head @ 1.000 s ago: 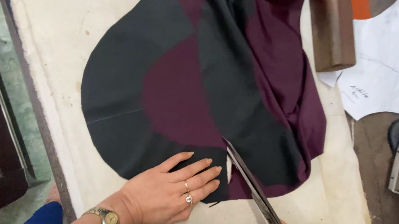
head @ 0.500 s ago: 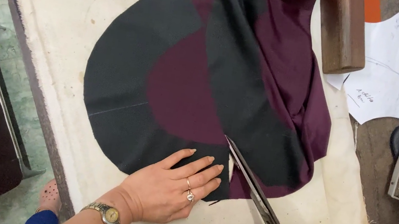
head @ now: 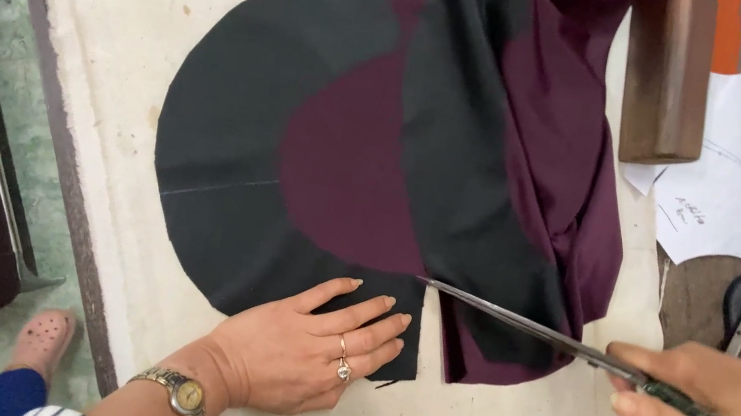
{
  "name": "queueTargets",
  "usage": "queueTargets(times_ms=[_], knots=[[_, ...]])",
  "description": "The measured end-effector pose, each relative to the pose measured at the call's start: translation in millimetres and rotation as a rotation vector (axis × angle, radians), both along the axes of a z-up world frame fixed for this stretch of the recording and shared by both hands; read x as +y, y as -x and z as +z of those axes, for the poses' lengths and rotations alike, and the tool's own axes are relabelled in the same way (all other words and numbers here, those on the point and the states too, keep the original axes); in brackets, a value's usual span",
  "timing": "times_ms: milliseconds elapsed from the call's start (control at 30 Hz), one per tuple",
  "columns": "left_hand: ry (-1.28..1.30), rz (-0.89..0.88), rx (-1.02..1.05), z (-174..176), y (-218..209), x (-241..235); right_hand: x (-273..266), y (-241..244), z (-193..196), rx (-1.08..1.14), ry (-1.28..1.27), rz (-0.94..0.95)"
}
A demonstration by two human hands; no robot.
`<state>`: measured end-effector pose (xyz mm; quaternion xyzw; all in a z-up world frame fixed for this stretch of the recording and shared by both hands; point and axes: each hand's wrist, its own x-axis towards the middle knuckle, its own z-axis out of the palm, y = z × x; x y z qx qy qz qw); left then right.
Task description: Cutting out a pattern from fabric using scissors on a workbench
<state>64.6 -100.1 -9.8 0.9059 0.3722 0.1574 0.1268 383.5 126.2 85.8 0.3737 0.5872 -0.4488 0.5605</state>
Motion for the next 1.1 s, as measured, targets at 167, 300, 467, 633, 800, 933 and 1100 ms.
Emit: queueTargets(times_ms=[167,300,467,633,800,933,1100], knots=[[-0.039,0.032,0.044,-0.4,0.2,-1.9,30.7,-2.6,-18.6,0.097,-0.123,0.353],[-0.012,0.027,0.03,0.7,-0.2,-2.8,47.9,-2.8,-34.3,0.105,-0.071,0.359],[0.016,0.013,0.031,-0.4,-0.9,-2.2,54.4,7.6,-41.1,0.079,-0.165,0.517],[-0.015,0.031,0.061,-2.0,-2.4,-4.5,50.7,17.8,-39.2,-0.015,-0.203,0.586],[0.001,0.025,0.051,-2.3,-3.0,-4.8,50.2,-4.9,-52.2,0.088,-0.212,0.587],[0.035,0.013,0.046,-1.6,-3.2,-4.0,45.4,-3.2,-52.8,0.065,-0.233,0.607],[0.034,0.01,0.059,-2.5,-3.4,-3.7,39.0,-1.0,-52.9,0.021,-0.248,0.586]])
